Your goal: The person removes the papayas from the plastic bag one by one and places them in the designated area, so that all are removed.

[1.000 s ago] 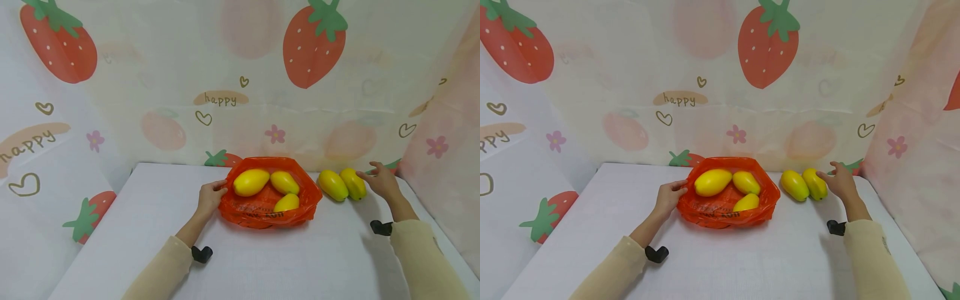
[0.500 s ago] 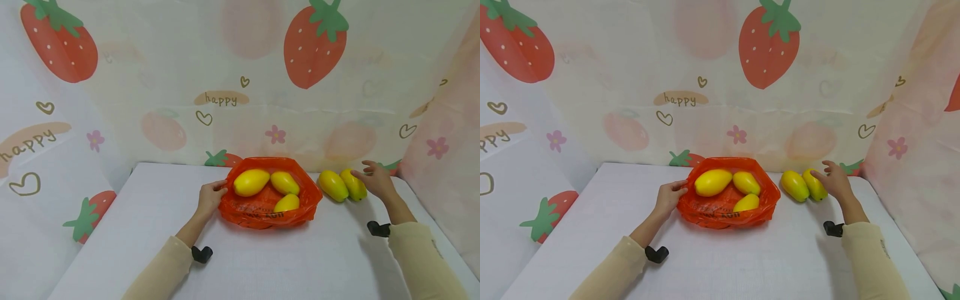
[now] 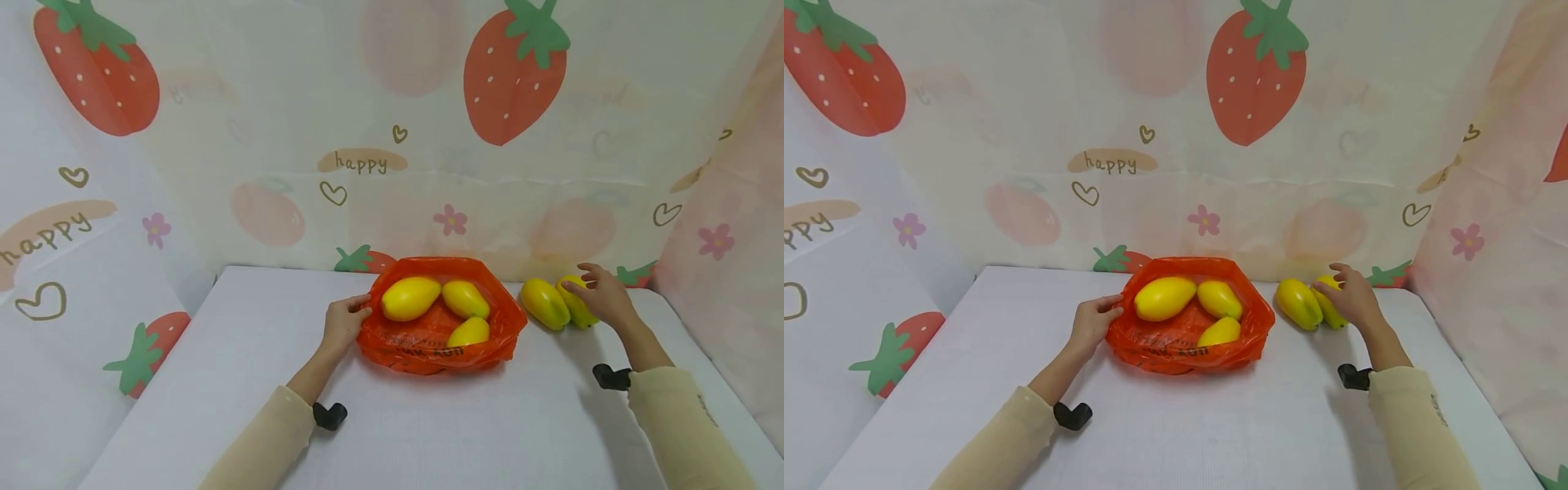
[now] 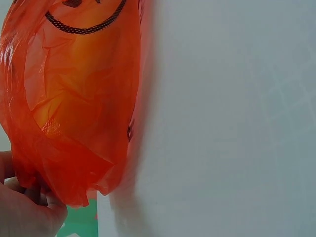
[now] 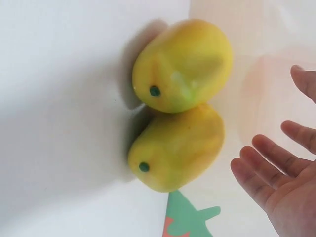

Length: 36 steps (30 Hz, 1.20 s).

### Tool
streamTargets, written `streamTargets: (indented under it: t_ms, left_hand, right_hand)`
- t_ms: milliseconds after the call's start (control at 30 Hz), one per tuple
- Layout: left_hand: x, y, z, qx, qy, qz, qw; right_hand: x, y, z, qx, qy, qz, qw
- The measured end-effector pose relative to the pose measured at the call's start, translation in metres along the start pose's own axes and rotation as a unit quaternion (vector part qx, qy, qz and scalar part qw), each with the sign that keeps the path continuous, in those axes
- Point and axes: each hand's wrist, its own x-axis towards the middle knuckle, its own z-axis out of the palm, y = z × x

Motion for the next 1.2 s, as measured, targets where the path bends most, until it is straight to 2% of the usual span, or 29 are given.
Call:
streamTargets:
  t_ms: [133,500,833,1033,1200]
  left_hand:
    - [0.000,-0.001,-0.001,0.004,0.001,0.008,1.0000]
    - [0.001,-0.001,-0.002,0.001,-0.001,-0.001,1.0000]
    - [0.001,-0.001,0.000,0.001,-0.003,-0.005,1.0000]
    - [0.002,0.000,0.000,0.002,-0.002,-0.005,1.0000]
    - [0.000,0.002,-0.001,0.001,-0.003,-0.012,0.9999]
  right_hand:
    - [-0.001,-0.002,0.003,0.006,0.000,0.002,1.0000]
    - [-0.001,-0.011,0.013,0.011,-0.009,-0.018,0.9997]
    - [-0.003,-0.015,0.006,0.006,-0.004,-0.026,0.9996]
    - [-0.003,-0.030,0.005,-0.001,0.023,-0.064,0.9977]
    - [-0.005,-0.051,0.005,-0.015,0.034,-0.104,0.9939]
